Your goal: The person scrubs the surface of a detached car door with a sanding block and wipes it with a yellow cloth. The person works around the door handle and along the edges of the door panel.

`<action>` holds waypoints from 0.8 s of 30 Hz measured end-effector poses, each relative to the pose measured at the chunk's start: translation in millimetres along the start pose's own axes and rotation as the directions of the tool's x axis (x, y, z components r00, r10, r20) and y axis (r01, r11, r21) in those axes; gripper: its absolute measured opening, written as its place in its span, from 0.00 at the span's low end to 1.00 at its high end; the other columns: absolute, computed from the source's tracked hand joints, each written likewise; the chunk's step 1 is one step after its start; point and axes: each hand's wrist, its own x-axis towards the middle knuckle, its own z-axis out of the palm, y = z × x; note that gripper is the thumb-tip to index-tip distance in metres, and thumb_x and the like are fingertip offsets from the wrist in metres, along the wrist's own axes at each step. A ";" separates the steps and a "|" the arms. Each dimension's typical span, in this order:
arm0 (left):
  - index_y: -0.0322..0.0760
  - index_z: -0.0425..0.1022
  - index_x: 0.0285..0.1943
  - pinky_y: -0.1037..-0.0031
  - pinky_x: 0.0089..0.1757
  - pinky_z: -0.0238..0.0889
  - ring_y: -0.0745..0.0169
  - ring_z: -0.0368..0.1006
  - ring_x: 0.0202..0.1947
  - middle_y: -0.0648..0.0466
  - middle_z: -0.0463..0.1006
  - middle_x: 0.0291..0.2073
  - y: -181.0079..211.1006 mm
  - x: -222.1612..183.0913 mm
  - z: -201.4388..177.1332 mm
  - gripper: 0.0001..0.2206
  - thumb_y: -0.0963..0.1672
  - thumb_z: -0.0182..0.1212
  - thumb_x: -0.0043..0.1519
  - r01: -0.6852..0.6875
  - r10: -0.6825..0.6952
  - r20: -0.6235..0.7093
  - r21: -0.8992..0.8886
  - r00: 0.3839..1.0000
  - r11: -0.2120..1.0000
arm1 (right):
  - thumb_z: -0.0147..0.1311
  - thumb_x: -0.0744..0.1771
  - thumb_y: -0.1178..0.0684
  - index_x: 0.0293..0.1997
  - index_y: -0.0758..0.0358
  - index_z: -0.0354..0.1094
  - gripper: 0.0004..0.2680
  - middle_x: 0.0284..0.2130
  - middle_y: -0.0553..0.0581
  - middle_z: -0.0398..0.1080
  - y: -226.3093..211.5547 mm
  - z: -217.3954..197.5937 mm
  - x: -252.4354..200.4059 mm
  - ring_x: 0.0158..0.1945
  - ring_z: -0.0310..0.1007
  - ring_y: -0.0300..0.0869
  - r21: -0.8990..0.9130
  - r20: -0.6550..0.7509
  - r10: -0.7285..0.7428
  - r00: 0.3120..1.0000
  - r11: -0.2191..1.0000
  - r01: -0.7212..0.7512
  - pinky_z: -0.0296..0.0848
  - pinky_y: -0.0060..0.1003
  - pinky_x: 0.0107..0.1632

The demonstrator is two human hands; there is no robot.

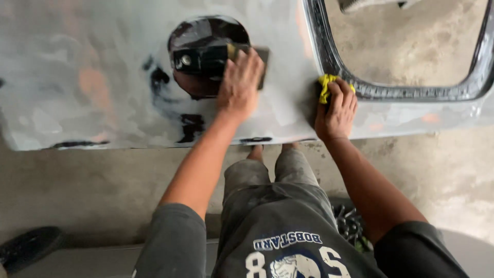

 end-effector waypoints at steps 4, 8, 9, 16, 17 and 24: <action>0.26 0.59 0.74 0.53 0.63 0.58 0.38 0.63 0.66 0.38 0.65 0.67 32.7 -26.7 9.9 0.23 0.41 0.45 0.68 0.105 -0.111 -0.102 -0.062 0.989 0.992 | 0.53 0.70 0.56 0.67 0.57 0.59 0.16 0.68 0.62 0.61 -12.7 -3.2 4.7 0.69 0.58 0.61 0.039 0.008 0.017 1.000 0.999 -0.017 0.55 0.54 0.70; 0.33 0.58 0.73 0.49 0.66 0.50 0.41 0.55 0.73 0.42 0.59 0.73 47.4 -56.3 16.6 0.28 0.41 0.46 0.60 -0.343 0.358 -0.008 -0.305 0.934 0.888 | 0.53 0.69 0.56 0.68 0.58 0.58 0.17 0.67 0.62 0.61 -10.3 -8.1 2.7 0.68 0.59 0.62 -0.005 -0.015 -0.007 1.000 1.000 0.007 0.56 0.55 0.69; 0.36 0.58 0.76 0.50 0.68 0.48 0.45 0.53 0.75 0.45 0.55 0.76 36.3 -55.4 23.2 0.30 0.40 0.47 0.60 -0.396 0.430 0.049 -0.303 0.902 0.867 | 0.54 0.68 0.56 0.67 0.58 0.58 0.18 0.66 0.62 0.61 -13.5 -6.5 5.0 0.67 0.59 0.62 0.014 -0.003 0.007 1.000 1.000 -0.007 0.56 0.55 0.68; 0.34 0.57 0.76 0.52 0.64 0.53 0.36 0.57 0.69 0.40 0.59 0.72 19.3 -17.8 -0.8 0.27 0.40 0.47 0.63 0.108 -0.095 0.088 -0.157 0.992 0.982 | 0.53 0.70 0.55 0.67 0.56 0.58 0.17 0.67 0.61 0.61 -15.6 -4.5 2.4 0.68 0.60 0.61 0.020 -0.004 0.016 1.000 1.000 -0.016 0.57 0.54 0.69; 0.32 0.57 0.75 0.52 0.67 0.53 0.40 0.59 0.71 0.41 0.61 0.71 35.1 -32.7 -5.0 0.27 0.40 0.48 0.63 -0.053 0.064 0.074 -0.148 0.995 0.988 | 0.53 0.70 0.56 0.68 0.56 0.58 0.17 0.67 0.61 0.61 -13.5 -4.6 2.0 0.68 0.60 0.60 -0.006 -0.012 0.008 1.000 1.000 -0.008 0.57 0.54 0.69; 0.27 0.58 0.74 0.52 0.61 0.55 0.38 0.59 0.69 0.37 0.63 0.71 0.9 -6.0 -13.6 0.26 0.40 0.50 0.64 -0.285 0.265 0.220 0.064 0.939 0.956 | 0.54 0.70 0.57 0.68 0.56 0.57 0.17 0.67 0.61 0.61 -11.9 -3.1 1.0 0.67 0.60 0.60 -0.032 -0.017 0.008 1.000 0.999 -0.008 0.57 0.53 0.68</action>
